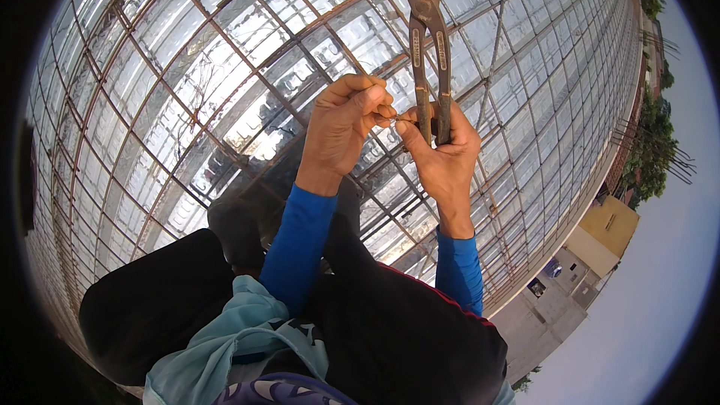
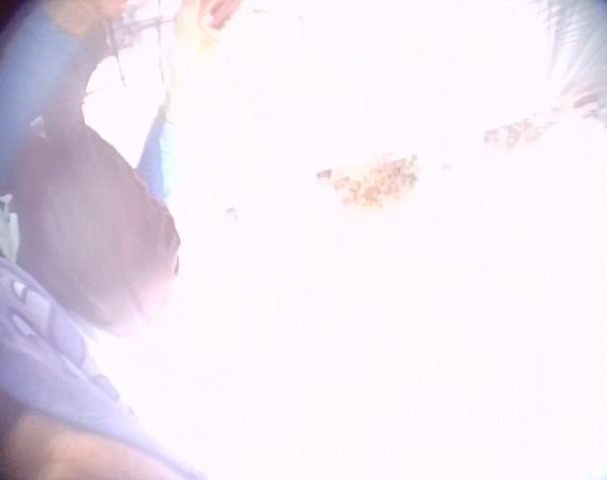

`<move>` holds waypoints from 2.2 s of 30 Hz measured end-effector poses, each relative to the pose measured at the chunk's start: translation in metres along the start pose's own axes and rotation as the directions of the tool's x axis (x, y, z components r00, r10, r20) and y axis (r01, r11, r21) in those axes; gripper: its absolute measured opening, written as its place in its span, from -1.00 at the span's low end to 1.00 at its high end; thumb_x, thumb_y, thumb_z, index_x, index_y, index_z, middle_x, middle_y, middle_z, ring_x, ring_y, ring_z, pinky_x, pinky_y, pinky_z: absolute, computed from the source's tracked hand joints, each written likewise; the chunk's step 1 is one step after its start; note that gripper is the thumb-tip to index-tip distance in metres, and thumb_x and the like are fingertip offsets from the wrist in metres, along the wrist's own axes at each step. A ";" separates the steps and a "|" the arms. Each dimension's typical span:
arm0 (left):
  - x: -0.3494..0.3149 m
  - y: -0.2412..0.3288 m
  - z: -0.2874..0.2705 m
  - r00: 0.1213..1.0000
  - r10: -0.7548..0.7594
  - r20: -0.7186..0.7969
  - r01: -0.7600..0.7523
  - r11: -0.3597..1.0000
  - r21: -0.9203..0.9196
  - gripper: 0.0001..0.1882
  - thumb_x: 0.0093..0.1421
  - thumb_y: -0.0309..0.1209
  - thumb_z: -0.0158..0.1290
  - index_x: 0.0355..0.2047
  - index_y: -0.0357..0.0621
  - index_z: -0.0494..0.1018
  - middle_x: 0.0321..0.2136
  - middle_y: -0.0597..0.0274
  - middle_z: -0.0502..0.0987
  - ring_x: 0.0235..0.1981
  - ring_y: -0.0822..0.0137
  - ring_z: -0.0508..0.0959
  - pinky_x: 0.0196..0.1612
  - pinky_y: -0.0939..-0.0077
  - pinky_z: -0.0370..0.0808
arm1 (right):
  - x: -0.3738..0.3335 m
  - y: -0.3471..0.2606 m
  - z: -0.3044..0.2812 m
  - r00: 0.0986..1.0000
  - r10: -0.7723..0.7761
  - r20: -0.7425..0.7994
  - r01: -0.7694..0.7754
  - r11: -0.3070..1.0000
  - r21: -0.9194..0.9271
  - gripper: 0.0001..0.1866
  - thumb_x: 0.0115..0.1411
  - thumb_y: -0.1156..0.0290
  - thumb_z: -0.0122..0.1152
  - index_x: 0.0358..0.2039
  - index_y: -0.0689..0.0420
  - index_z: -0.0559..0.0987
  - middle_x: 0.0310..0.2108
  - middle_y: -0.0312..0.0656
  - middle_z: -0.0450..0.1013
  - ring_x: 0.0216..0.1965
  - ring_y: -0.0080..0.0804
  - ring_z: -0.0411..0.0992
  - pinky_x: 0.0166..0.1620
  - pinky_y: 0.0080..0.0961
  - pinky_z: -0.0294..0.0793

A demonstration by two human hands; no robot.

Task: The person uses pliers to twist wire ties around intersecting metal rods, securing a large metal grid structure. The person repeatedly positions, twists, and tightens wire ties at multiple joints to assemble the grid.

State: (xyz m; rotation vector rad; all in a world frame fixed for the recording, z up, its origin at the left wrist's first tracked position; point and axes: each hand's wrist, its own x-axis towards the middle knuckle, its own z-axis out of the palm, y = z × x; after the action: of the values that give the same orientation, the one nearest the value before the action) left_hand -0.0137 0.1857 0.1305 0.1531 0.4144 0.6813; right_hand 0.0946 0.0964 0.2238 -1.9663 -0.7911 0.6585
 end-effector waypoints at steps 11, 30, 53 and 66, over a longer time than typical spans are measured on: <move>-0.004 0.000 0.000 0.936 -0.347 0.065 0.353 0.920 -0.173 -0.83 0.37 -0.33 0.21 -0.20 -0.18 0.56 -0.39 0.22 0.57 -0.44 0.45 0.52 -0.36 0.49 0.47 | -0.006 -0.012 0.005 1.000 -0.003 -0.022 0.008 0.978 0.210 -0.78 0.17 0.63 0.51 -0.22 0.21 0.63 -0.33 -0.32 0.62 -0.34 -0.66 0.53 -0.23 -0.66 0.52; -0.006 0.010 0.020 0.858 0.394 0.330 -0.498 0.482 0.721 -0.77 0.23 -0.38 0.33 -0.15 -0.20 0.71 -0.25 0.10 0.71 -0.18 0.18 0.66 -0.05 0.31 0.55 | 0.019 -0.040 -0.013 1.000 -0.013 0.012 0.013 0.999 0.034 -0.79 0.14 0.60 0.51 -0.25 0.23 0.62 -0.45 -0.34 0.57 -0.47 -0.70 0.46 -0.39 -0.68 0.43; -0.003 0.040 0.029 0.923 -0.362 0.128 0.285 0.870 0.403 -0.58 0.41 -0.17 0.12 -0.47 -0.28 0.61 -0.62 0.24 0.55 -0.65 0.52 0.42 -0.58 0.60 0.30 | 0.028 -0.058 -0.038 0.962 -0.011 0.273 0.103 0.939 -0.327 -0.70 0.14 0.59 0.54 -0.13 0.26 0.66 -0.32 -0.28 0.65 -0.30 -0.65 0.55 -0.20 -0.66 0.55; -0.013 0.032 0.037 0.916 -0.347 0.201 0.250 0.886 0.391 -0.67 0.42 -0.23 0.18 -0.28 -0.31 0.65 -0.55 0.28 0.58 -0.57 0.55 0.52 -0.50 0.65 0.44 | 0.018 -0.059 -0.055 0.968 -0.100 0.229 0.189 0.892 -0.411 -0.69 0.11 0.56 0.58 -0.14 0.24 0.67 -0.34 -0.30 0.65 -0.31 -0.66 0.56 -0.23 -0.65 0.55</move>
State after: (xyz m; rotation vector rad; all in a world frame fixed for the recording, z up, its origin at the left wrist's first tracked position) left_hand -0.0258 0.2025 0.1767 0.5124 0.2909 0.2638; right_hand 0.1289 0.1038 0.2987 -2.2260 -1.2878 0.6393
